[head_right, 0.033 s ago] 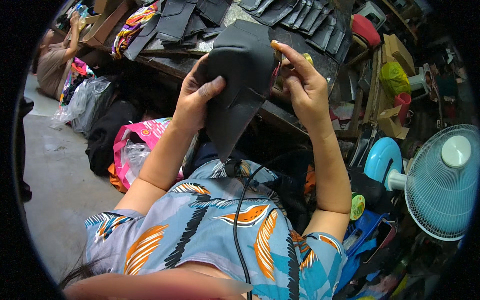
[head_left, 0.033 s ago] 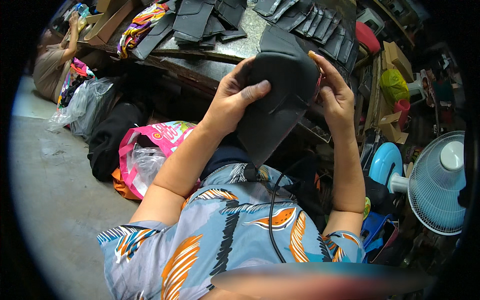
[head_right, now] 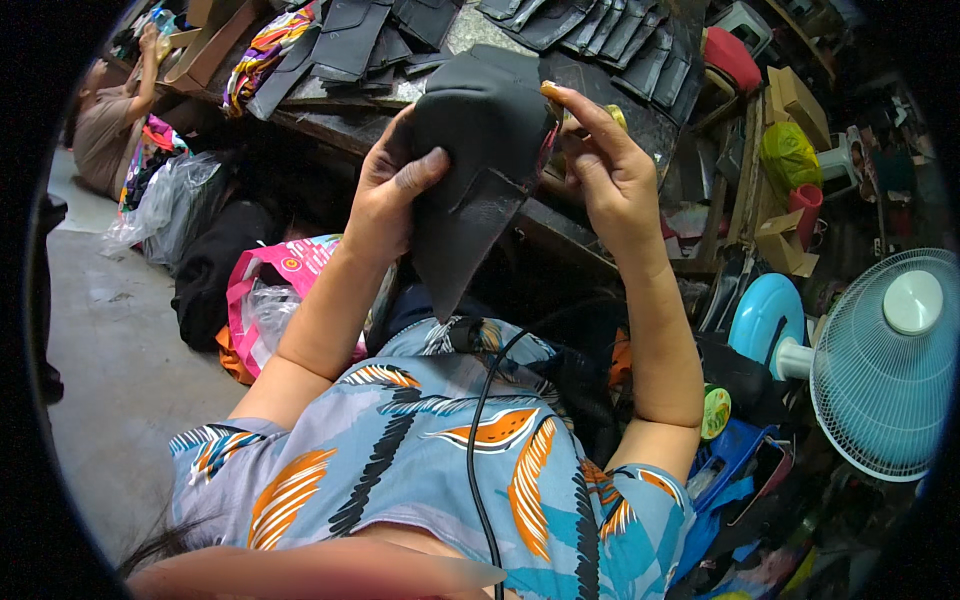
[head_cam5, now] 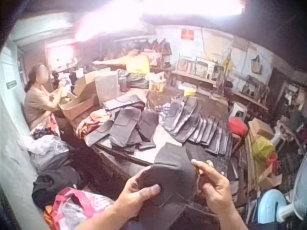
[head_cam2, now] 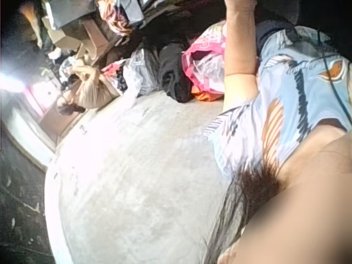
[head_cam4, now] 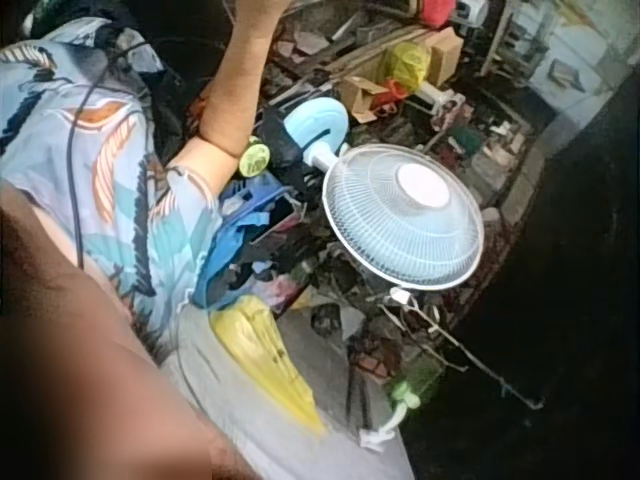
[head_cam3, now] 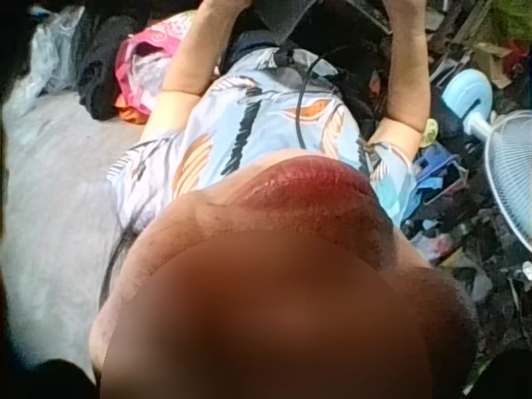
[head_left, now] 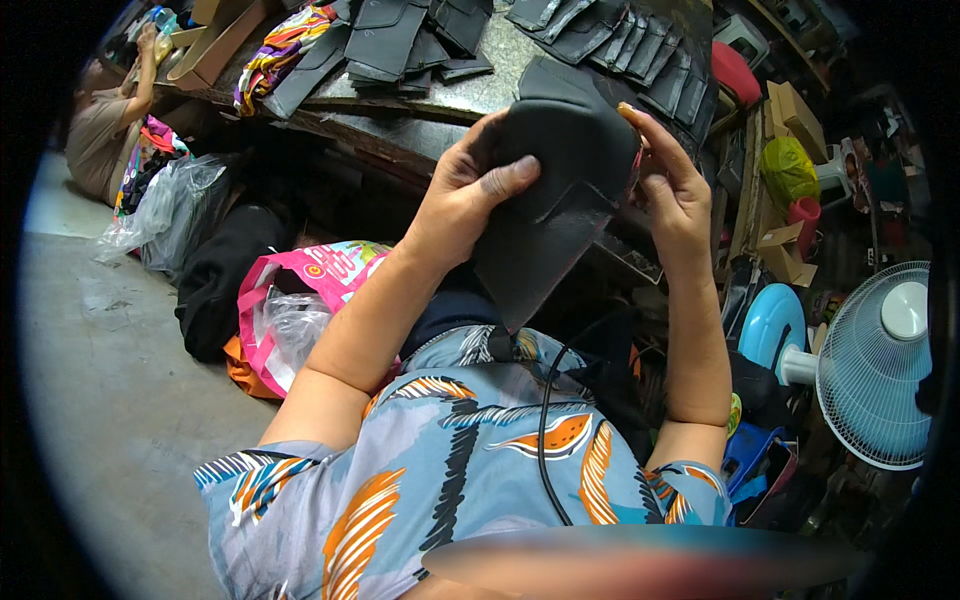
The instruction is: The person repeatedly picks up black leather shoe parts from a pile on the table, applies glue to the edges using a small brush, and places them back on the table. The person continues this process for multiple parts throughout the clip.
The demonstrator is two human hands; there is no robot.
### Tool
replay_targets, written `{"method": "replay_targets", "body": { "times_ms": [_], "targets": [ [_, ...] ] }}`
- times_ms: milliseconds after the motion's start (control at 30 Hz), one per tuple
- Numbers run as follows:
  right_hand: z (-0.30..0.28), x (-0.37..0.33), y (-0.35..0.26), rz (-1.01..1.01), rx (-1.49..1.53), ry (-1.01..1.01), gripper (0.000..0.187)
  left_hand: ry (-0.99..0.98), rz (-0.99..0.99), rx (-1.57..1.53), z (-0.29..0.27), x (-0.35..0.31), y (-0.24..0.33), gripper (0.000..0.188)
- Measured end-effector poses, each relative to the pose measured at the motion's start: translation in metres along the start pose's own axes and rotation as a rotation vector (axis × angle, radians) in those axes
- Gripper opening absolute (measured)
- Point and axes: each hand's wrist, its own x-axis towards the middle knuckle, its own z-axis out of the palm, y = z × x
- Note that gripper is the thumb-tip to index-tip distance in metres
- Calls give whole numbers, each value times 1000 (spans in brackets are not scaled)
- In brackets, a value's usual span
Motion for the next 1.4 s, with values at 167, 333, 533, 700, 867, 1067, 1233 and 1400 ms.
{"method": "replay_targets", "body": {
  "times_ms": [167,333,533,700,867,1067,1233,1400],
  "targets": [
    [-1,-12,-4,39,347,-81,49,36,-22,5,1,3,-2,45],
    [4,-21,-12,-291,-285,-148,39,74,-58,10,0,4,0,47],
    [-1,-17,-5,-286,-260,-62,46,17,-39,-5,1,2,3,47],
    [-4,-18,3,-46,91,-74,50,-29,-48,15,3,1,5,47],
    [6,-20,-1,-420,-257,-118,48,-1,-39,19,1,4,5,47],
    [-9,-16,-15,-482,-539,-214,43,46,33,24,-3,8,3,48],
    [-52,14,-3,-310,-1123,45,36,52,4,63,-11,13,11,59],
    [-49,32,30,-316,-1421,-36,41,-120,5,219,-8,14,17,102]
  ]
}}
